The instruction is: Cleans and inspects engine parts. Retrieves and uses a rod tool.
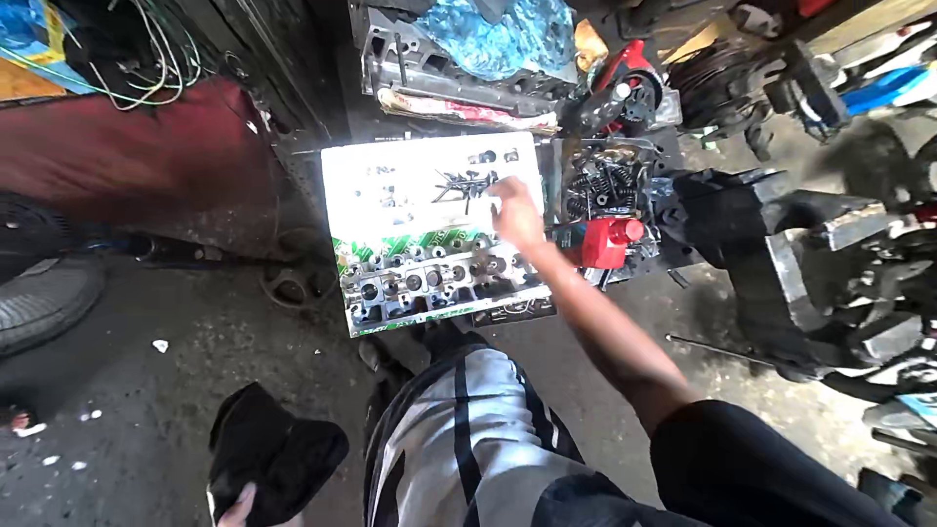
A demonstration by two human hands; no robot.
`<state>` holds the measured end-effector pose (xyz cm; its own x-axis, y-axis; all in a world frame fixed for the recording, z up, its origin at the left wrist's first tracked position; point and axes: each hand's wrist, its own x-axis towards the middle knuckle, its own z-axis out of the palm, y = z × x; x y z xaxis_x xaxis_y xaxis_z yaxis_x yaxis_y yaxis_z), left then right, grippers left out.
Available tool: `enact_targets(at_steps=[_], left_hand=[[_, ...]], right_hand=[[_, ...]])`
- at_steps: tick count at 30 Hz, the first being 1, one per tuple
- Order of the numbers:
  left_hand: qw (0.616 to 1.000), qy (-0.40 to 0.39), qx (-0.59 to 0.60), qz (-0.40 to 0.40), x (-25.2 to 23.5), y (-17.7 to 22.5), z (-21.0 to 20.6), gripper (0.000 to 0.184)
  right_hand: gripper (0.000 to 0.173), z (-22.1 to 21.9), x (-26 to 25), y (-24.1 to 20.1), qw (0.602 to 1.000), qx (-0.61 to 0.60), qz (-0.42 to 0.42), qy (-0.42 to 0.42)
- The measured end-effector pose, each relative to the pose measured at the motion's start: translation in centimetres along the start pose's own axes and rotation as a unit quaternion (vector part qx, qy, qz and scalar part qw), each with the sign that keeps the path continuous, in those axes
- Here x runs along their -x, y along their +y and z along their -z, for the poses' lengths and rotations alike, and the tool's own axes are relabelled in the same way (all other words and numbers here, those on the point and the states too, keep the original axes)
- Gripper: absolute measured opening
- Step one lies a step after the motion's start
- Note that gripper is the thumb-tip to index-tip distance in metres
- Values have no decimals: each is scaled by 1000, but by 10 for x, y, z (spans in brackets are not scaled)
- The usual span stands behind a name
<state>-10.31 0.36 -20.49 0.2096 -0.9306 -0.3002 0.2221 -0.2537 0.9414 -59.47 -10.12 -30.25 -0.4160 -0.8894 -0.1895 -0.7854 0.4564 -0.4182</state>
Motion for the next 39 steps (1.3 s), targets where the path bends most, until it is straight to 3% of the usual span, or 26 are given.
enact_targets(at_steps=[1,3,6,8,13,16,18,21,23,25,27,29,31,32,37,39], left_hand=[[994,-18,99,41,0,5,1,24],[967,-95,214,101,-6,7,11,36],[974,-16,194,119,3,13,15,38],[980,42,160,113,10,12,13,55],[937,78,268,208,10,-5,11,50],[940,24,293,176,3,-6,4,42],[932,-28,322,165,-6,-2,-3,42],[919,-102,335,182,-24,3,-23,40],[911,-130,334,206,-35,12,-48,35],[890,-214,338,216,-45,18,-68,31],[908,-293,254,157,-46,28,-84,40],[917,-396,53,-11,-40,41,-98,51],[857,-442,-138,-225,-43,46,-103,46],[837,-431,-173,-289,-48,45,-102,43],[832,-395,-168,-352,-71,42,-78,34],[812,-424,-200,-348,-84,44,-68,37]], right_hand=[[36,6,-28,24,998,51,-46,-12],[45,9,-71,60,981,127,-94,-116],[56,-1,-104,81,949,180,-68,-251],[53,-7,-112,81,938,205,-61,-273],[39,-6,-109,78,940,248,-58,-229],[42,22,-78,64,986,142,-18,-82],[36,44,-33,34,999,-20,46,-7],[48,58,58,-42,955,-274,113,0],[73,51,103,-91,918,-358,166,-25],[76,36,133,-129,869,-438,227,-41],[59,20,155,-161,823,-509,248,-55],[33,10,170,-190,801,-551,225,-72],[17,8,182,-213,773,-596,189,-107],[16,8,184,-219,752,-624,173,-124],[10,6,194,-243,663,-725,54,-178],[7,5,201,-251,665,-723,1,-186]])
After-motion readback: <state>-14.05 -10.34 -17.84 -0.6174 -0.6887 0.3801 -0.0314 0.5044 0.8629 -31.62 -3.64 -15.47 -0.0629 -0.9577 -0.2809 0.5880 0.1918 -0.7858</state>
